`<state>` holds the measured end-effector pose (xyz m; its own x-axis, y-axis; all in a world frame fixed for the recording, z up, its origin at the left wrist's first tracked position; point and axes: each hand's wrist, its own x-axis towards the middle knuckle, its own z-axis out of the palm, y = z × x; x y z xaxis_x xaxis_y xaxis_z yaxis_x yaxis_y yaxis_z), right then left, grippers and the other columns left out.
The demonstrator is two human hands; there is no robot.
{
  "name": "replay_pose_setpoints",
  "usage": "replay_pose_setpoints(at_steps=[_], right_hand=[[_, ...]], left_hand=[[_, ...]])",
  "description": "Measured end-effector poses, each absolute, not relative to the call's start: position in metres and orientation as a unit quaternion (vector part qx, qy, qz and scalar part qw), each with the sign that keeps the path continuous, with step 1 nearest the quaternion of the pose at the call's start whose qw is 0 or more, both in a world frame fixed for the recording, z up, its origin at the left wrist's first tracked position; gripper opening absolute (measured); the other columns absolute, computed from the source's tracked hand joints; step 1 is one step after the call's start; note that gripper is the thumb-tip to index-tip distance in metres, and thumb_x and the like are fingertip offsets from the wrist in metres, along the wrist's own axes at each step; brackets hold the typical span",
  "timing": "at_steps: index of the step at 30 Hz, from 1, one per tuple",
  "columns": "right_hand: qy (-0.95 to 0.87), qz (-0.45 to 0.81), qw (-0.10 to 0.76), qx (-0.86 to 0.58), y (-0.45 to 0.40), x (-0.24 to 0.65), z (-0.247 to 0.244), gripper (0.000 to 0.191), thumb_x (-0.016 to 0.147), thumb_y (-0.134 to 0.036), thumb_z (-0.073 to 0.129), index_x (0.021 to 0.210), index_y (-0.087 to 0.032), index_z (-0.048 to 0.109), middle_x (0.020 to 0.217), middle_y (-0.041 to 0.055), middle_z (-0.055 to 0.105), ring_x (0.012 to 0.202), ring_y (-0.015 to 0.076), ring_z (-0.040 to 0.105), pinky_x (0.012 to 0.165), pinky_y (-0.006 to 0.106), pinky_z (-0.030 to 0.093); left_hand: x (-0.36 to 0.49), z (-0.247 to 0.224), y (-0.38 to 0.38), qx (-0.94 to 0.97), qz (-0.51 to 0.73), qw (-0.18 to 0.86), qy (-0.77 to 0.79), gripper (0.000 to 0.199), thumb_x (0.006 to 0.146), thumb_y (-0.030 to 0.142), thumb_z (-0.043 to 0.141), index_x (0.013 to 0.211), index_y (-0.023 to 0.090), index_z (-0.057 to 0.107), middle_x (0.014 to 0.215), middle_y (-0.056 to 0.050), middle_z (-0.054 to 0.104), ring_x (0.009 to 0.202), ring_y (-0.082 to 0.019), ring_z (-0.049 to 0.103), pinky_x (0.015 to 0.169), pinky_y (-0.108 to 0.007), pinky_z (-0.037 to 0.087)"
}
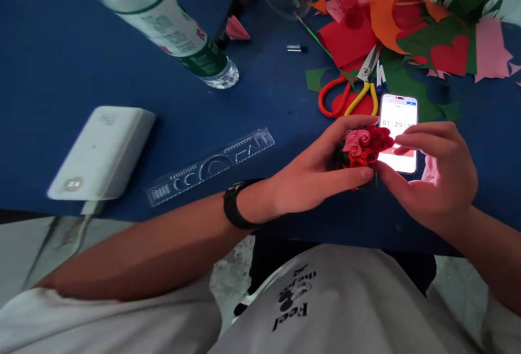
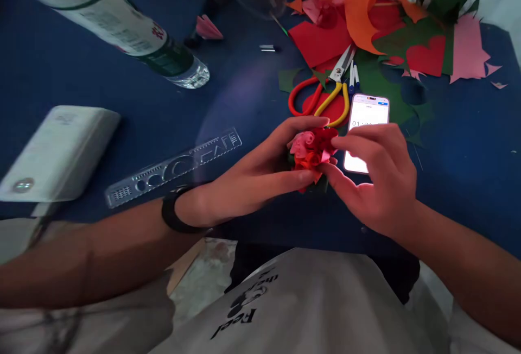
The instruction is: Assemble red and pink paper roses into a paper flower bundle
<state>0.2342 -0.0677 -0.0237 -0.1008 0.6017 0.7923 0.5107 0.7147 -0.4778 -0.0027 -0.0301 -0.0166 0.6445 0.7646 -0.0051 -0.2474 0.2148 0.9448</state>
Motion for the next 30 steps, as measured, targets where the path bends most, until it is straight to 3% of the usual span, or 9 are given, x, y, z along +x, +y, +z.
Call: replay_pose_setpoints(at_steps=[5,9,16,19,23,27,30], right_hand=[[-0.733,0.140,0.554,-0.369,-0.067,0.238,-0.027,0.046,0.103,-0.016,0.090,0.143,-0.035,0.080,0.127,0.0065,0.078,0.100,0.0257,0.078,0.072,0.043,0.072],[-0.748,0.139,0.549,-0.346,-0.066,0.237,-0.025,0.037,0.103,-0.014,0.090,0.134,-0.033,0.082,0.119,0.0053,0.082,0.097,0.0242,0.078,0.073,0.040,0.071],[-0.763,0.053,0.540,-0.350,-0.059,0.241,-0.021,0.029,0.107,-0.017,0.073,0.130,-0.031,0.083,0.114,0.0085,0.082,0.099,0.0264,0.080,0.076,0.042,0.073],[-0.762,0.066,0.539,-0.352,-0.054,0.248,-0.026,0.041,0.105,-0.018,0.074,0.141,-0.037,0.080,0.119,0.0072,0.080,0.092,0.0258,0.077,0.071,0.043,0.072],[-0.769,0.099,0.540,-0.329,-0.049,0.252,-0.033,0.060,0.099,-0.018,0.076,0.155,-0.040,0.074,0.122,0.0051,0.077,0.085,0.0229,0.074,0.063,0.040,0.070],[-0.787,0.097,0.536,-0.290,-0.048,0.250,-0.034,0.070,0.091,-0.018,0.079,0.159,-0.033,0.073,0.126,0.0068,0.077,0.086,0.0226,0.074,0.062,0.039,0.069],[-0.793,0.095,0.529,-0.286,-0.050,0.248,-0.033,0.066,0.090,-0.022,0.080,0.154,-0.035,0.073,0.121,0.0065,0.080,0.084,0.0242,0.074,0.057,0.038,0.067]], left_hand=[[-0.004,-0.017,-0.029,0.533,0.330,0.738,0.249,0.072,0.096,0.027,0.099,0.162,0.038,0.075,0.150,-0.004,0.084,0.133,-0.028,0.080,0.109,-0.038,0.071],[-0.001,-0.013,-0.031,0.479,0.342,0.757,0.285,0.073,0.095,0.030,0.101,0.162,0.038,0.074,0.148,-0.003,0.084,0.141,-0.026,0.078,0.114,-0.033,0.068],[0.001,-0.008,-0.029,0.396,0.324,0.808,0.293,0.074,0.099,0.045,0.095,0.167,0.039,0.066,0.157,-0.004,0.081,0.125,-0.022,0.085,0.093,-0.029,0.070],[-0.001,-0.011,-0.026,0.429,0.331,0.788,0.293,0.087,0.091,0.038,0.099,0.170,0.039,0.063,0.164,-0.006,0.078,0.139,-0.027,0.083,0.105,-0.035,0.072],[0.000,-0.013,-0.025,0.502,0.351,0.738,0.284,0.111,0.078,0.027,0.107,0.177,0.041,0.058,0.171,-0.008,0.073,0.164,-0.036,0.070,0.128,-0.044,0.066],[0.004,-0.012,-0.024,0.526,0.372,0.706,0.293,0.123,0.076,0.028,0.109,0.183,0.040,0.049,0.171,-0.011,0.067,0.167,-0.042,0.067,0.128,-0.054,0.066],[0.007,-0.013,-0.022,0.535,0.398,0.686,0.292,0.119,0.076,0.030,0.108,0.181,0.034,0.053,0.173,-0.014,0.063,0.169,-0.046,0.063,0.129,-0.059,0.065]])
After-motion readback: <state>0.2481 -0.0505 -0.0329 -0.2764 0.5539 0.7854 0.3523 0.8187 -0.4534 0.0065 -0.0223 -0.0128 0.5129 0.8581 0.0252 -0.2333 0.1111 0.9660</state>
